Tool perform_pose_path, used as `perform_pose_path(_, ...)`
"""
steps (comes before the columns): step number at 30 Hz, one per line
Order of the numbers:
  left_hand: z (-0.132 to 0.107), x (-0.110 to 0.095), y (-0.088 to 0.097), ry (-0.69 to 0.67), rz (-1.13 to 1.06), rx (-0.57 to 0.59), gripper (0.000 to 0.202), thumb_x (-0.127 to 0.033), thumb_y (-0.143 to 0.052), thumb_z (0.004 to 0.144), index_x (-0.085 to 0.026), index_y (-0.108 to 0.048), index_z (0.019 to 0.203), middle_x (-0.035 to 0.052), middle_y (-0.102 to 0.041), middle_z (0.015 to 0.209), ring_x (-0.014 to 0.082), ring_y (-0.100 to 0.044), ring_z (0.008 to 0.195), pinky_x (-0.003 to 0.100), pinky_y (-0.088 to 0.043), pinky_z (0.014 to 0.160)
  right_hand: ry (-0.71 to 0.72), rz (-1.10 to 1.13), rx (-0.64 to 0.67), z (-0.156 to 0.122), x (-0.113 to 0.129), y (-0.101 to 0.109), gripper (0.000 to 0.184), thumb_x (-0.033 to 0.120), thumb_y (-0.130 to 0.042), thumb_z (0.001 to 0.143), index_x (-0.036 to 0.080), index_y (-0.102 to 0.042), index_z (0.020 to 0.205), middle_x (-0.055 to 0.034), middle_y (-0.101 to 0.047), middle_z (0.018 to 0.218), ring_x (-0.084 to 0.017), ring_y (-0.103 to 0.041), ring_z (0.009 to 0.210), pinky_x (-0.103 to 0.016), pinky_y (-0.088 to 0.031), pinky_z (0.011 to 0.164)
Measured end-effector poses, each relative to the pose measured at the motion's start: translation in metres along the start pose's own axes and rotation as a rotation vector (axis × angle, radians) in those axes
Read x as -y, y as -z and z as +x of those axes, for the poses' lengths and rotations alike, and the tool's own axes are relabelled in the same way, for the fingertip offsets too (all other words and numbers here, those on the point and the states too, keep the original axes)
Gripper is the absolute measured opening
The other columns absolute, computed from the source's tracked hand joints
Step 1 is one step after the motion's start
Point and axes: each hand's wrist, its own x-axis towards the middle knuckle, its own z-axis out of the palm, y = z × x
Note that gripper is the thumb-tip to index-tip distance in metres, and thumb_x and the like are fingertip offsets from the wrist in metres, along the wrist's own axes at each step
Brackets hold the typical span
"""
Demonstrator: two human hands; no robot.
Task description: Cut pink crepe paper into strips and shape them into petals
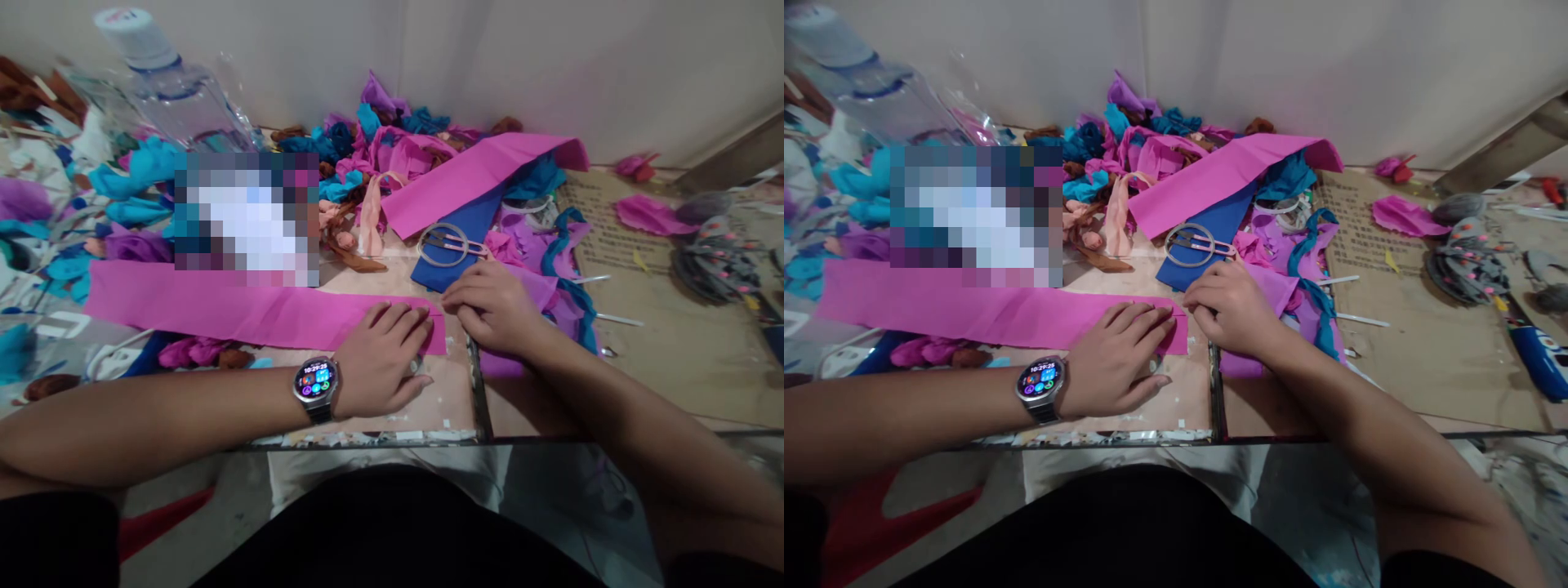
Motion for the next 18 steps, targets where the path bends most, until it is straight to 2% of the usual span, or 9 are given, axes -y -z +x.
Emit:
perform_pose_path(5, 0.0, 0.0006, -0.0004, 0.003, 0.001, 0.006, 0.079, -0.062, -0.048, 0.104, -0.005, -0.048, 0.159, 0.0235, -0.051, 0.163, 0.043, -0.048, 0.146, 0.062, -0.036, 0.123, 0.085, 0.037, 0.048, 0.0008, 0.0011, 0.0008, 0.027, 0.007, -0.061, 0.089, 0.024, -0.082, 0.089, -0.0036, -0.084, 0.097, -0.027, -0.068, 0.095, -0.046, -0.052, 0.091)
perform_pose_path(9, 0.0001, 0.0001, -0.0015, 0.01, -0.005, 0.001, 0.079, -0.061, -0.048, 0.104, -0.004, -0.049, 0.159, 0.0243, -0.051, 0.163, 0.0429, -0.048, 0.146, 0.061, -0.036, 0.123, 0.174, 0.052, 0.066, 0.0005, 0.0002, -0.0027, 0.031, 0.005, -0.06, 0.086, 0.021, -0.083, 0.098, -0.0041, -0.085, 0.104, -0.028, -0.067, 0.099, -0.048, -0.054, 0.091)
perform_pose_path(18, 0.0001, 0.0006, -0.0022, 0.005, -0.008, -0.013, 0.08, -0.062, -0.047, 0.104, -0.003, -0.048, 0.159, 0.0245, -0.052, 0.162, 0.0431, -0.047, 0.147, 0.061, -0.036, 0.124, 0.148, 0.039, 0.119, -0.0008, -0.0006, -0.005, 0.038, 0.005, -0.059, 0.087, 0.021, -0.084, 0.11, -0.0055, -0.085, 0.113, -0.03, -0.067, 0.104, -0.05, -0.056, 0.091)
